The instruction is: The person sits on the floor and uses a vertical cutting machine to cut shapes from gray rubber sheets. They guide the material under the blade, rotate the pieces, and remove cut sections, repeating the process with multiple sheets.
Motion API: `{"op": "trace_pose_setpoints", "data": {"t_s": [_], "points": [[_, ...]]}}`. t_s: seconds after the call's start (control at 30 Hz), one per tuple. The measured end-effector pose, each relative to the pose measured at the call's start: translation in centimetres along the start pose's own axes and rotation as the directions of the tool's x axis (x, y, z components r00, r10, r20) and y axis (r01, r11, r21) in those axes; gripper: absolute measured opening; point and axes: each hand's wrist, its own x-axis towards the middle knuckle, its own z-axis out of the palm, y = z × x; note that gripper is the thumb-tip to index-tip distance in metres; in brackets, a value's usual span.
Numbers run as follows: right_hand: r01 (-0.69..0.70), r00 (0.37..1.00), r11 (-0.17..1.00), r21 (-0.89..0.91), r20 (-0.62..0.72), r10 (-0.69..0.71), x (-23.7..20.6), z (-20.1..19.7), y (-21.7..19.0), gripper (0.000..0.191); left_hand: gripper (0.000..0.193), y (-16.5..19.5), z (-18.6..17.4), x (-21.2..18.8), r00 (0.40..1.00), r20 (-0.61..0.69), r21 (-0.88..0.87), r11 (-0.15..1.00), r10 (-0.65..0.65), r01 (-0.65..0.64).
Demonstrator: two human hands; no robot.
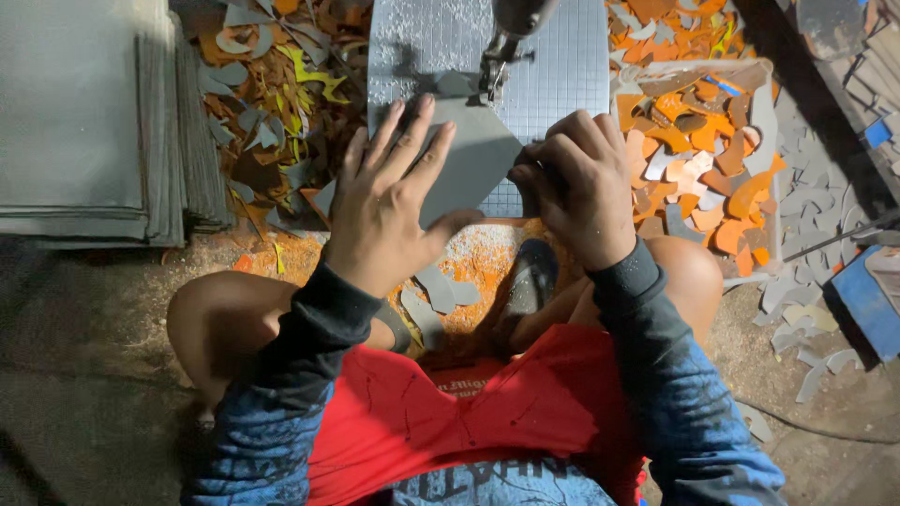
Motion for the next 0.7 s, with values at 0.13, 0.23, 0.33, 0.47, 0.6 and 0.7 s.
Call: {"op": "trace_pose_setpoints", "data": {"t_s": [0.13, 0.23, 0.33, 0.47, 0.6, 0.7], "points": [[-0.013, 1.0, 0.999, -0.032, -0.007, 0.013, 0.1, 0.3, 0.0, 0.023, 0.092, -0.5, -0.4, 0.7, 0.998, -0.009, 0.051, 0.996, 0.067, -0.067], [-0.018, 1.0, 0.999, -0.046, -0.013, 0.017, 0.5, 0.5, -0.1, 0.026, 0.084, -1.1, -0.4, 1.4, 0.996, -0.012, 0.027, 0.996, 0.09, -0.09], [-0.028, 0.999, 0.998, -0.052, -0.016, 0.027, 0.7, 0.6, -0.1, 0.03, 0.083, -1.8, -0.3, 1.9, 0.991, -0.015, 0.004, 0.991, 0.13, -0.13], [-0.039, 0.999, 0.997, -0.063, -0.012, 0.038, 0.7, 0.7, -0.1, 0.03, 0.081, -2.4, 0.0, 2.1, 0.988, -0.009, 0.016, 0.988, 0.156, -0.155], [-0.053, 0.999, 0.998, -0.045, -0.01, 0.053, 0.8, 0.6, -0.2, 0.028, 0.078, -2.6, 0.0, 2.1, 0.986, -0.013, 0.033, 0.986, 0.164, -0.163], [-0.08, 0.997, 0.996, -0.049, -0.013, 0.079, 0.9, 0.7, -0.4, 0.028, 0.077, -3.0, 0.1, 2.3, 0.983, -0.015, 0.038, 0.983, 0.18, -0.18]]}}
